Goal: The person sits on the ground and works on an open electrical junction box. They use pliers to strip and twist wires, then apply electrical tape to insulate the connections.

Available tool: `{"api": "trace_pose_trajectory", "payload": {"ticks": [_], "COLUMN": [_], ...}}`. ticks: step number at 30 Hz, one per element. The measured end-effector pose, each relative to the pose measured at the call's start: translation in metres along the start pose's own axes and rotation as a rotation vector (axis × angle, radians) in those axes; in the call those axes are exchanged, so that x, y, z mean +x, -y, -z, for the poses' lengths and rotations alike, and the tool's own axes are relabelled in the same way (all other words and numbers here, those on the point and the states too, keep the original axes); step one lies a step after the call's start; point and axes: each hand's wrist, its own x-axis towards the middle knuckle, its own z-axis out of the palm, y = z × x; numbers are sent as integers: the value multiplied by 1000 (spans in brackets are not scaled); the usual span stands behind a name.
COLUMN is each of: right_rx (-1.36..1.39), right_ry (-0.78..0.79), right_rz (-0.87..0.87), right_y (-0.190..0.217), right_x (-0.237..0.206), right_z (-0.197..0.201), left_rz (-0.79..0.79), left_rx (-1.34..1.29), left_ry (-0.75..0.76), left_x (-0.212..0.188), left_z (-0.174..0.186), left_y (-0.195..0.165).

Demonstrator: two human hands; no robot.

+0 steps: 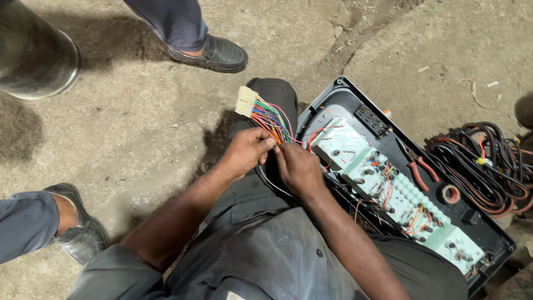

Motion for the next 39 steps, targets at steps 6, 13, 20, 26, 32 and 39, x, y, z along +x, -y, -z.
{"api": "trace_pose_trajectory", "payload": {"ticks": [6, 13, 20, 26, 32, 39], "right_rx": [1079, -382, 826, 649, 552, 387], "right_ry": [173, -120, 95, 176, -902, -1907], "right_rz": [-779, 197, -543, -615, -459, -1070], "right_y": [-1, 10, 5, 25, 49, -21], "right_x": [-3, -8, 4, -26, -243, -469], "right_z": [-2, 10, -1, 69, 223, 177], "left_rz": [51, 108, 67, 28, -73, 137], "left_rx": [105, 97, 143, 187, 140, 169], "left_ry": [-45, -69, -93, -57, 141, 329], "left_x": [-7, -8, -13, -14, 2, 49], "left_z": [-2, -1, 3, 11, 40, 30], "left_y": [-7, -10, -7, -4, -1, -12]}}
